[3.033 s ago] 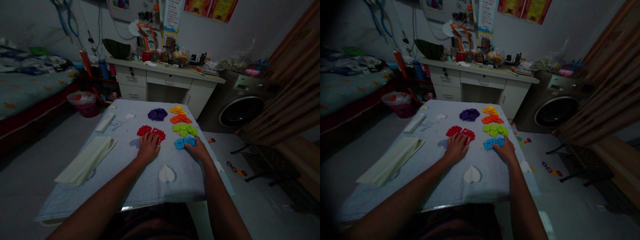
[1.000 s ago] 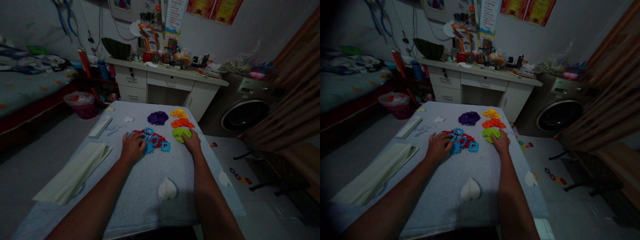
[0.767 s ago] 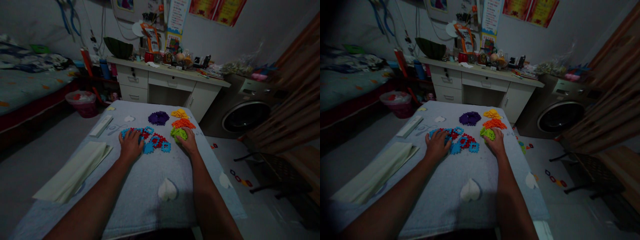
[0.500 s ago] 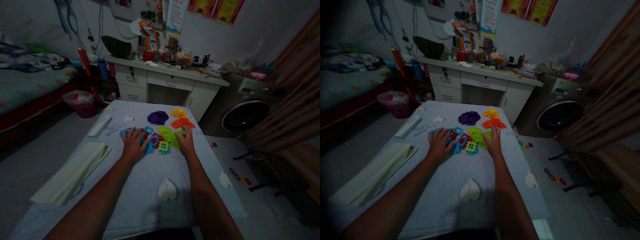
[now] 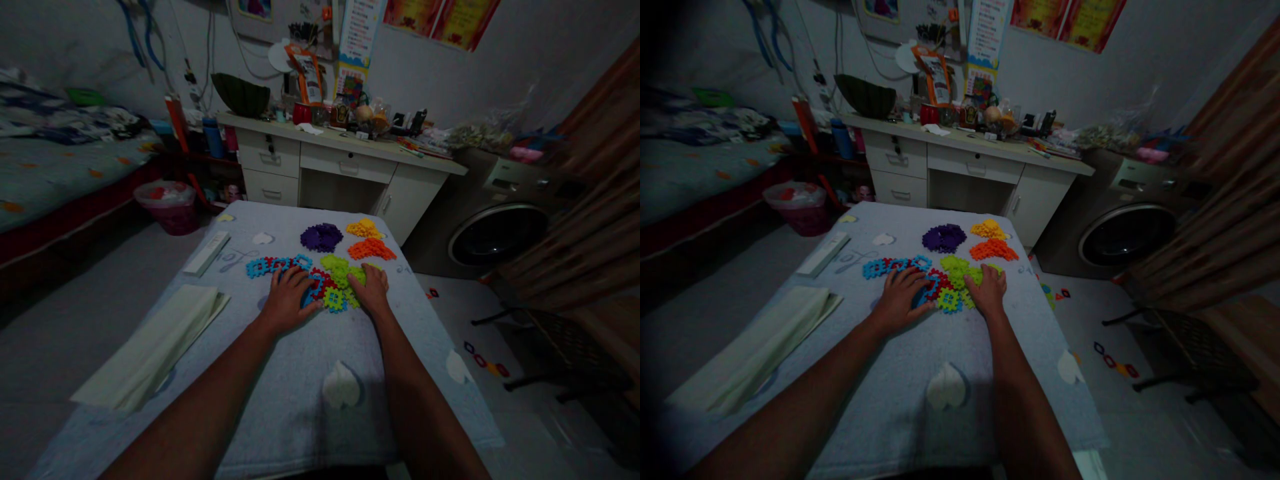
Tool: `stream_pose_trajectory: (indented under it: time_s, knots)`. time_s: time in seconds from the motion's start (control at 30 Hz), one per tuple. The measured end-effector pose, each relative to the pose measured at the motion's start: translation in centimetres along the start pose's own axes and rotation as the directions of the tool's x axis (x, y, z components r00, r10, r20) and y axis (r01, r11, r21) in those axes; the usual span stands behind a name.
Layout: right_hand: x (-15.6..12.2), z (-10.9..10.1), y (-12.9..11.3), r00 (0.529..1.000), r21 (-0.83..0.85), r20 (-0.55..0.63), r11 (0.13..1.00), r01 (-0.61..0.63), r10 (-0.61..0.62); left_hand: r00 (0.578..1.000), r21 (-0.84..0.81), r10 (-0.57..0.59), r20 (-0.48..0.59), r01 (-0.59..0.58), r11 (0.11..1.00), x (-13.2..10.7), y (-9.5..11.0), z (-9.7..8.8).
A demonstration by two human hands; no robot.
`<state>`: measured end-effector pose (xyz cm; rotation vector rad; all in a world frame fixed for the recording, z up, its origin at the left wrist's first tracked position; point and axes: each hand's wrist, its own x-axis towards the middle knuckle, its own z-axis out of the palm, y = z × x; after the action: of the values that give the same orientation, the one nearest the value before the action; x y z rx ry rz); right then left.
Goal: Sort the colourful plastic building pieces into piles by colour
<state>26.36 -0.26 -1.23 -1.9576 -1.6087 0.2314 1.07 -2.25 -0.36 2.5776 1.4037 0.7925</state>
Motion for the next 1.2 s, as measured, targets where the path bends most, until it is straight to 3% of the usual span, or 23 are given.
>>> stream_pose_trajectory:
  time_s: [0.2,0.33,0.53,0.67,0.77,0.87,0.93,1.0,1.1,1.2]
  knots:
    - [-0.6,1.0,-2.0,0.977,0.257,-0.023,0.943,0.212,-0.213,1.000,-0.040,-0.021,0.018,0.022,0.999,0.1,0.1,0.1]
    - [-0.6,1.1,-4.0,0.976,0.401,-0.032,0.892,0.210,-0.215,0.999,-0.100,-0.034,0.014,0.035,0.994,0.2,0.0,0.0]
    - [-0.3,1.9,-9.0,0.977,0.586,-0.020,0.789,0.184,-0.214,0.987,-0.210,-0.135,-0.089,0.114,0.971,0.5,-0.1,0.2]
    - [0.2,2.7,-12.6,0.949,0.655,0.015,0.720,0.229,-0.316,0.941,-0.289,-0.252,-0.227,0.182,0.940,0.3,-0.7,0.1]
    - [1.1,2.6,-13.5,0.930,0.702,0.065,0.679,0.214,-0.361,0.887,-0.309,-0.348,-0.302,0.254,0.916,0.1,-1.2,-0.4]
    - [2.6,2.4,-12.1,0.957,0.628,-0.002,0.744,0.228,-0.292,0.823,-0.319,-0.423,-0.379,0.313,0.894,0.1,-1.5,-1.2]
    - [3.5,2.6,-10.4,0.971,0.502,-0.036,0.836,0.222,-0.236,0.777,-0.304,-0.452,-0.439,0.345,0.888,0.2,-1.6,-1.6]
    - [4.0,3.2,-8.8,0.981,0.352,-0.009,0.918,0.186,-0.195,0.758,-0.265,-0.445,-0.477,0.358,0.895,0.2,-1.7,-1.7]
    - [3.8,4.5,-7.5,0.985,0.183,0.070,0.973,0.140,-0.155,0.832,-0.200,-0.359,-0.423,0.301,0.932,0.2,-1.8,-1.5]
    - [3.3,5.3,-7.4,0.975,0.163,0.128,0.974,0.158,-0.180,0.912,-0.170,-0.296,-0.284,0.256,0.952,0.2,-2.1,-0.9]
